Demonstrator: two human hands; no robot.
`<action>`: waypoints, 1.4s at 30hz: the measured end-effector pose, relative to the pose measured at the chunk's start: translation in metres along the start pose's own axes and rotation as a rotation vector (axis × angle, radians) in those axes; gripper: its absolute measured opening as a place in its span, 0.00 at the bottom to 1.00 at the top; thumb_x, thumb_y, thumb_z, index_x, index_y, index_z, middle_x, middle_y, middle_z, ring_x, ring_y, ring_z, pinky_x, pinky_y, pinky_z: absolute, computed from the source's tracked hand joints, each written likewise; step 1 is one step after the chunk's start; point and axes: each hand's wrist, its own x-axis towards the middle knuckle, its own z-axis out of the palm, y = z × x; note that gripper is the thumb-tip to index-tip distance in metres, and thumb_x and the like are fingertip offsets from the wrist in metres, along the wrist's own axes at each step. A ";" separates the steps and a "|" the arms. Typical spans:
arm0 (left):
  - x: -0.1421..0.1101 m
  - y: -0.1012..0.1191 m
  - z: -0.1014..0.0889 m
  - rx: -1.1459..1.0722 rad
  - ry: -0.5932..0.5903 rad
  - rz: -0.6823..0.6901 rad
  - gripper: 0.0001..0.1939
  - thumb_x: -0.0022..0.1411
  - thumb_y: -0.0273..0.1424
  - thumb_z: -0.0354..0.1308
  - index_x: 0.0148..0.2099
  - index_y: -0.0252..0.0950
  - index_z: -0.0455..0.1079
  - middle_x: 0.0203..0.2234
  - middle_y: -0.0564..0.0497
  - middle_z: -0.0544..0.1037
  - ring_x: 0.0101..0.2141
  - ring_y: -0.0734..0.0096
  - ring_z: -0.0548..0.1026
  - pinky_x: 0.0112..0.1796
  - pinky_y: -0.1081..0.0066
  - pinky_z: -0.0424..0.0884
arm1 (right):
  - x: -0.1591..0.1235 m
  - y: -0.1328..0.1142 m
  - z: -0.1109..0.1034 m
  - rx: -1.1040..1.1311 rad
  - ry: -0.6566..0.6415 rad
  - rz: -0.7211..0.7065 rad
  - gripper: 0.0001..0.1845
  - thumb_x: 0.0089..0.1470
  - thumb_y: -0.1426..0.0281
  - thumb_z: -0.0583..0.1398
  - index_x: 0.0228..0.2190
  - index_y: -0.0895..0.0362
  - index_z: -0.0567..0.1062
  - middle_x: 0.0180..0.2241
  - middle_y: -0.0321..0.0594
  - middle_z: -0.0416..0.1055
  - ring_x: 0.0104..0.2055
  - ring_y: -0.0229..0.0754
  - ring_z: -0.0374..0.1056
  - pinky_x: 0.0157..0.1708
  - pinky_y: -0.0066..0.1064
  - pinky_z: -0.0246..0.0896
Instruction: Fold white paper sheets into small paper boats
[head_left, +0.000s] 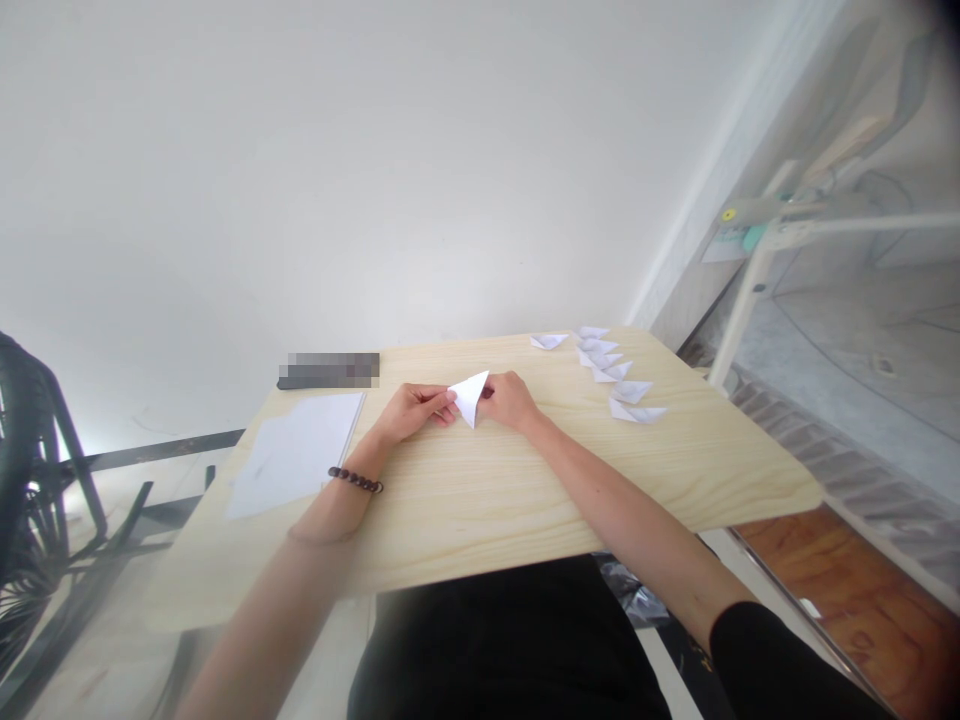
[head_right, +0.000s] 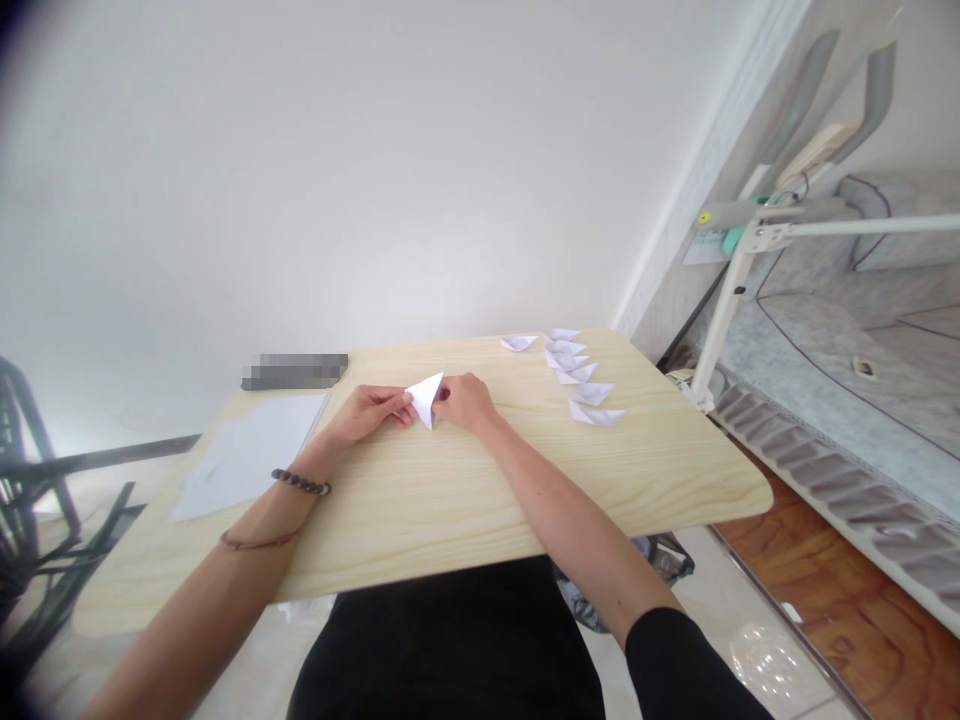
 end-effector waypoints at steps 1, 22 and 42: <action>0.000 0.000 0.000 -0.009 -0.009 -0.005 0.20 0.51 0.44 0.55 0.31 0.29 0.72 0.25 0.45 0.75 0.27 0.69 0.73 0.32 0.69 0.71 | 0.000 -0.001 0.000 -0.025 0.006 0.001 0.08 0.40 0.67 0.57 0.18 0.60 0.72 0.19 0.40 0.69 0.20 0.36 0.58 0.22 0.27 0.42; 0.004 0.004 -0.001 -0.143 0.044 -0.154 0.19 0.48 0.44 0.56 0.26 0.29 0.69 0.21 0.50 0.73 0.26 0.72 0.70 0.32 0.71 0.66 | -0.005 -0.020 0.001 -0.063 0.162 -0.255 0.08 0.44 0.68 0.56 0.18 0.57 0.66 0.18 0.33 0.66 0.23 0.33 0.58 0.33 0.27 0.47; 0.005 -0.005 -0.004 -0.199 0.096 -0.092 0.20 0.48 0.41 0.59 0.38 0.30 0.72 0.29 0.47 0.76 0.33 0.66 0.71 0.39 0.65 0.68 | -0.004 -0.013 -0.003 0.478 0.054 -0.095 0.16 0.50 0.60 0.51 0.24 0.59 0.69 0.22 0.35 0.66 0.24 0.32 0.59 0.26 0.23 0.52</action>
